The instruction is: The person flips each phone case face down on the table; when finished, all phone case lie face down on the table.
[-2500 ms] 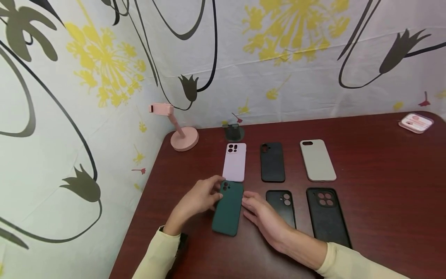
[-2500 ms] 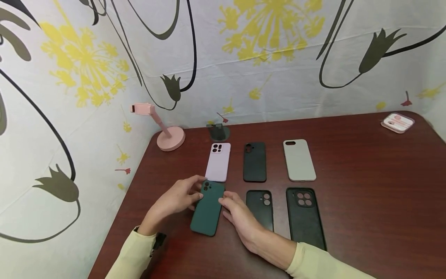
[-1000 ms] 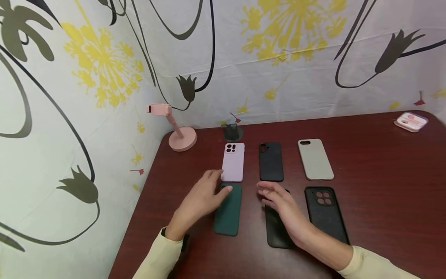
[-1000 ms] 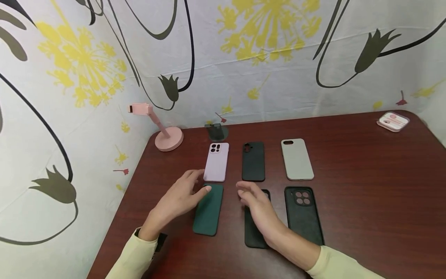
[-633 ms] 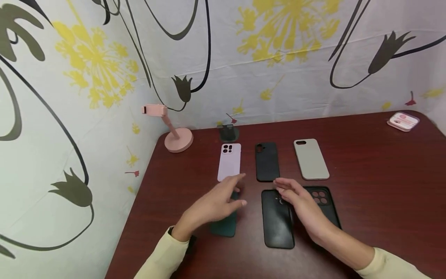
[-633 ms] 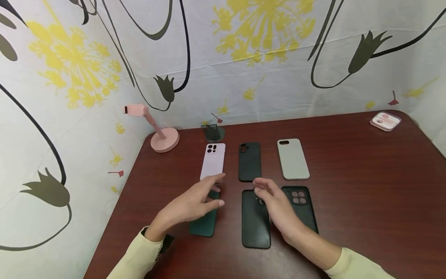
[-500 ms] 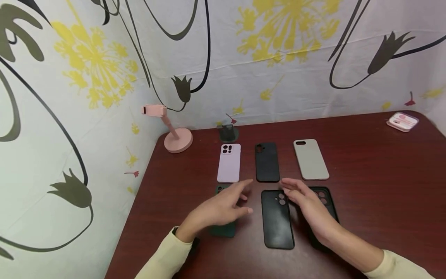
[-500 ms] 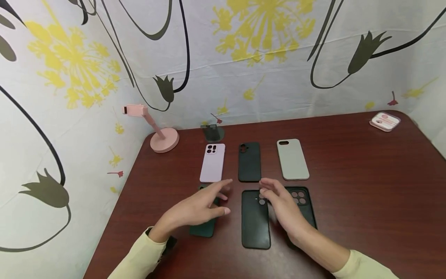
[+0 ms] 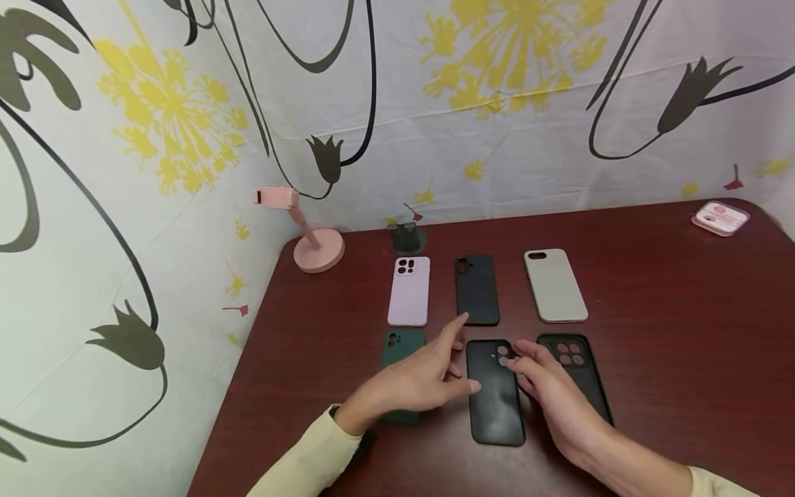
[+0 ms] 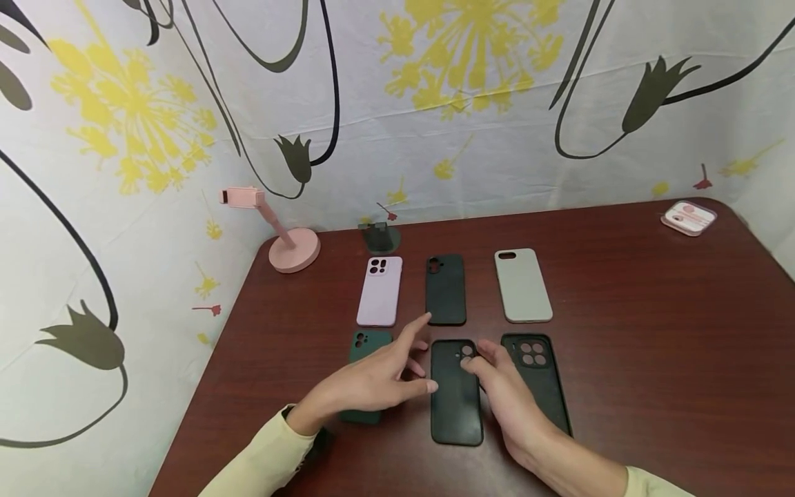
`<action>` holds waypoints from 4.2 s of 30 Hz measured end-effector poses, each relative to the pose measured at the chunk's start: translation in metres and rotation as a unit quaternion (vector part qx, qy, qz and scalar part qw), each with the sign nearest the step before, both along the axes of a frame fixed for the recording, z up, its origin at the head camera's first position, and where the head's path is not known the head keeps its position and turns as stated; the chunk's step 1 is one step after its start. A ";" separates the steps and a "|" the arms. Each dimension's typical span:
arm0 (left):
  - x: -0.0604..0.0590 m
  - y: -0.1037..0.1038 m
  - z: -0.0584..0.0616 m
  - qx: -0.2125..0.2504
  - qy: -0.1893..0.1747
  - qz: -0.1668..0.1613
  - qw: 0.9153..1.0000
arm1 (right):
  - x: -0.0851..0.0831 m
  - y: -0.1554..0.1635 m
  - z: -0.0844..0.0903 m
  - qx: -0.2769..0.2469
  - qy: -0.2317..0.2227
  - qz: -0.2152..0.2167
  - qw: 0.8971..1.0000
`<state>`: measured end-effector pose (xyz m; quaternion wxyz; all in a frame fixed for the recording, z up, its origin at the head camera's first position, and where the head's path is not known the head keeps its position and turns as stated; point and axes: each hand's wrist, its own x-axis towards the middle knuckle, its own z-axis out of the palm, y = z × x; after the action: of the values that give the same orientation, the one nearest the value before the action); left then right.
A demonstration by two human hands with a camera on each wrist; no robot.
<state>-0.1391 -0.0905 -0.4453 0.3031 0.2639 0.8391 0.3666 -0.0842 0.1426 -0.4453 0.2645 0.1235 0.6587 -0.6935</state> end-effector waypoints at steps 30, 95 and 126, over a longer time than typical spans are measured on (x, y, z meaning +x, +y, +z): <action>-0.002 0.013 -0.002 0.056 -0.059 0.098 0.992 | -0.003 -0.004 0.004 -0.093 0.033 -0.088 0.991; -0.012 -0.006 -0.003 0.093 -0.047 0.103 0.989 | -0.003 -0.027 -0.002 -0.108 0.024 -0.040 0.993; -0.013 -0.003 0.003 -0.032 -0.008 0.060 0.998 | -0.005 -0.018 -0.003 -0.084 -0.005 -0.079 0.993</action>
<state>-0.1523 -0.0939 -0.4419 0.2953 0.2006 0.8622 0.3595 -0.0888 0.1241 -0.4486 0.2216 0.1556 0.5854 -0.7642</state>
